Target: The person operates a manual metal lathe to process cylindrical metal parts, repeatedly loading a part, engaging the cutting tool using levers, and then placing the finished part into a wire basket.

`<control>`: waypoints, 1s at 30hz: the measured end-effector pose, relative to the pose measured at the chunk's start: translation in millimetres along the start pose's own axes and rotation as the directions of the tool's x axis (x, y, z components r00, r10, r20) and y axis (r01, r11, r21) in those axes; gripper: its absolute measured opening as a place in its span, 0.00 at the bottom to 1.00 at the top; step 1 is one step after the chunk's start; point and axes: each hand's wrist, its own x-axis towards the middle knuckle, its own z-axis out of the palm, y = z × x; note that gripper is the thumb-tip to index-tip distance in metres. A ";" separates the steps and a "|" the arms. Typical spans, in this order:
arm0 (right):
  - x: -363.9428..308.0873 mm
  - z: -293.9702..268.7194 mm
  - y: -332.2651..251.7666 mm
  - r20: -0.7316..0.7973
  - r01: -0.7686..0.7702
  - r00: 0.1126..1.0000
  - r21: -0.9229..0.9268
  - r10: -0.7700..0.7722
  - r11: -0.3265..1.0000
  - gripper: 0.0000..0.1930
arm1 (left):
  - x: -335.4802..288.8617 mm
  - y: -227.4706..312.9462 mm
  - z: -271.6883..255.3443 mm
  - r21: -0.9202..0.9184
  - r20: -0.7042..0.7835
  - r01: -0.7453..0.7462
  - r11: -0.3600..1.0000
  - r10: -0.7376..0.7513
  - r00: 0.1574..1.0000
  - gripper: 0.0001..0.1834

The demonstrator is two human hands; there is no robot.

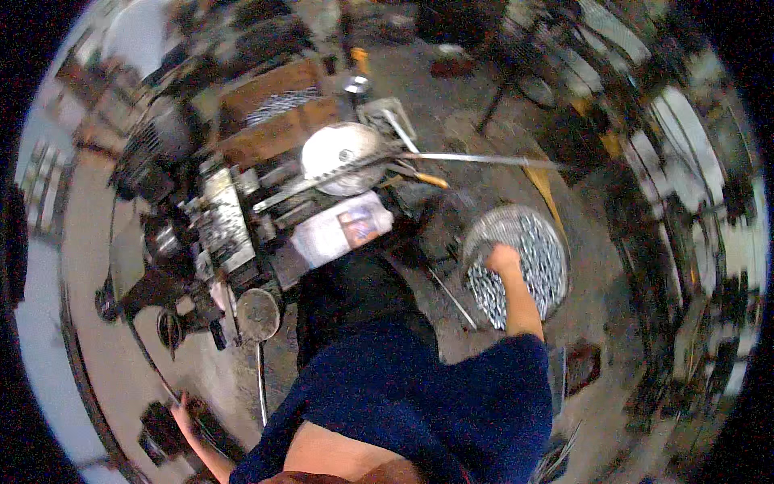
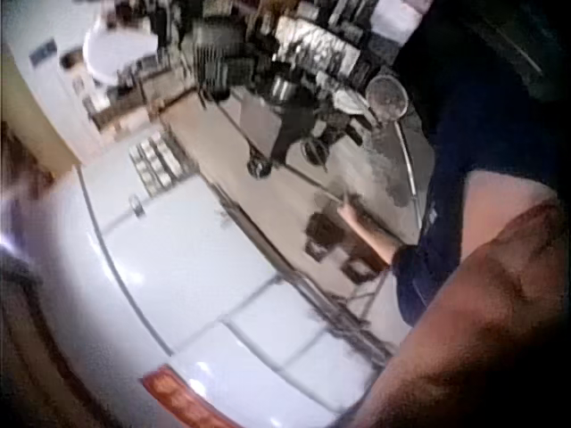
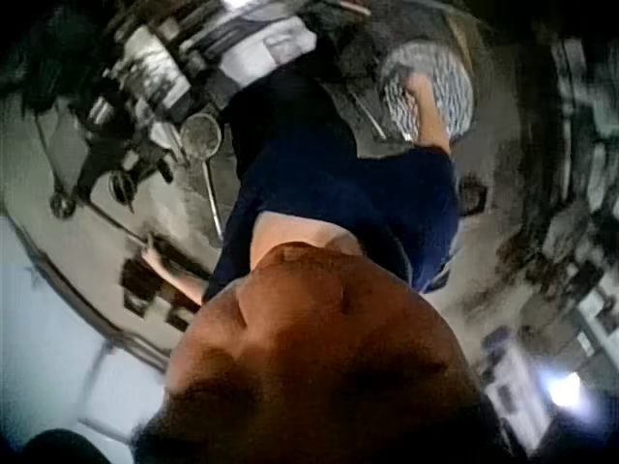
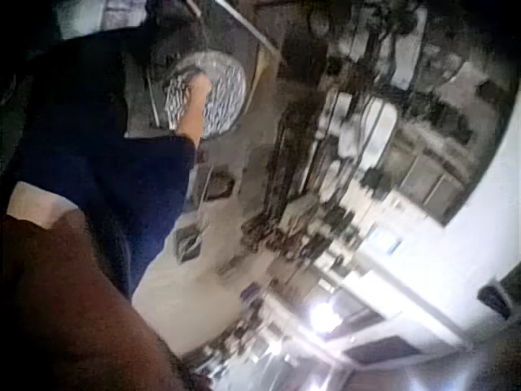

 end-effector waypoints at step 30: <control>-260.5 -202.3 -398.3 -0.548 0.877 -0.390 0.023 -0.740 -0.480 0.13 | -74.5 205.1 192.0 -0.296 0.441 -0.386 0.874 0.483 0.756 0.17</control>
